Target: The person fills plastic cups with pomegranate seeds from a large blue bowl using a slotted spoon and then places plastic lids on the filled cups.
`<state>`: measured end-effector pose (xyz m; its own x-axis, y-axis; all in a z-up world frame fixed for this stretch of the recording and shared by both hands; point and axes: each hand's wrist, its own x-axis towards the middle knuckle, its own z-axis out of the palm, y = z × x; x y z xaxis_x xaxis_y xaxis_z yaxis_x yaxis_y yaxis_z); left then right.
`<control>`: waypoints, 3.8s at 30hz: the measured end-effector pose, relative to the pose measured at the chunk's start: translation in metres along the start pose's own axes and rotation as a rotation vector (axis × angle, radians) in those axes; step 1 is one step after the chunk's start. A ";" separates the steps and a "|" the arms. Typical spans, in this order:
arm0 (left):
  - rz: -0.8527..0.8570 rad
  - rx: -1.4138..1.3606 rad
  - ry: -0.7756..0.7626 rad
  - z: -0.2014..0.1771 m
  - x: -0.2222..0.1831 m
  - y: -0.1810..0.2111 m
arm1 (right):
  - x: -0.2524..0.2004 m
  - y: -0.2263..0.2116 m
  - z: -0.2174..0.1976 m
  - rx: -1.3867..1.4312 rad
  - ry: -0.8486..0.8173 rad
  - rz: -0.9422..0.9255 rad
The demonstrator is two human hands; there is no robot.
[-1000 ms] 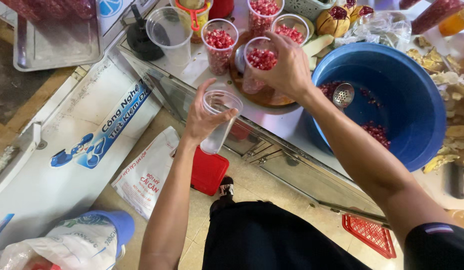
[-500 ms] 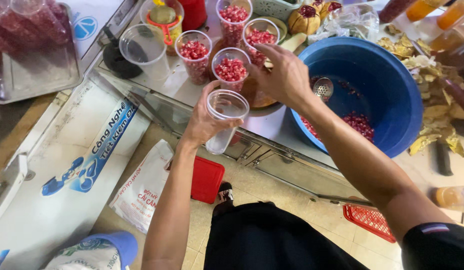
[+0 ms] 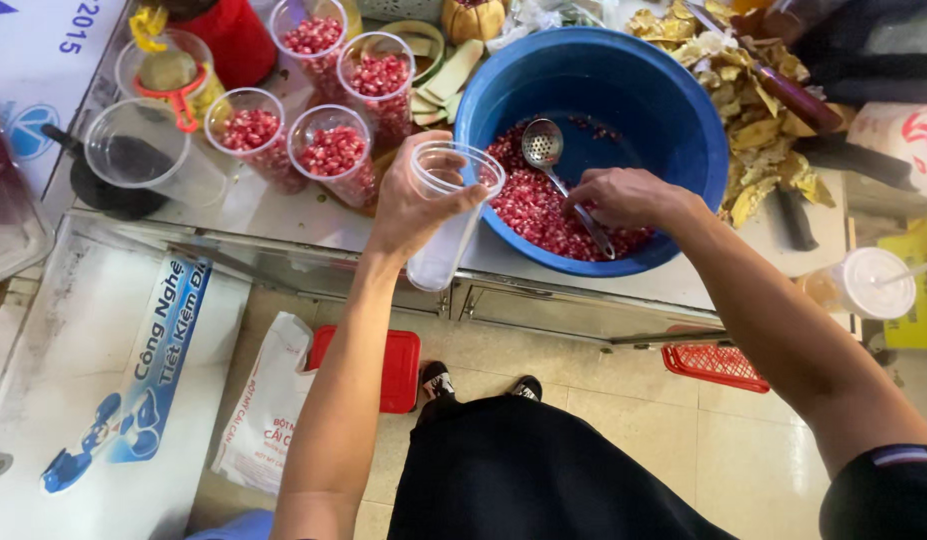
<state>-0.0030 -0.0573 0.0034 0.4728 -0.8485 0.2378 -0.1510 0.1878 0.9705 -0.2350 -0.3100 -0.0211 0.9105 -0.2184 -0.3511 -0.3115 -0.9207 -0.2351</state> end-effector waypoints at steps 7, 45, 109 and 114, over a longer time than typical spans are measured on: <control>0.169 0.171 -0.074 0.008 0.006 0.002 | -0.029 0.024 -0.022 -0.030 0.636 -0.141; -0.005 0.779 -0.212 0.116 0.102 0.045 | -0.106 -0.045 -0.070 0.737 1.110 0.076; 0.142 0.261 0.033 0.025 0.074 0.048 | -0.038 -0.032 -0.045 0.198 1.143 0.083; 0.078 0.360 0.025 0.013 0.053 0.032 | -0.001 -0.003 -0.019 -0.003 0.974 0.004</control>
<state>0.0059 -0.1030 0.0462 0.4678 -0.8255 0.3160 -0.4814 0.0619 0.8743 -0.2297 -0.3136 -0.0028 0.7364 -0.3918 0.5516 -0.3155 -0.9200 -0.2324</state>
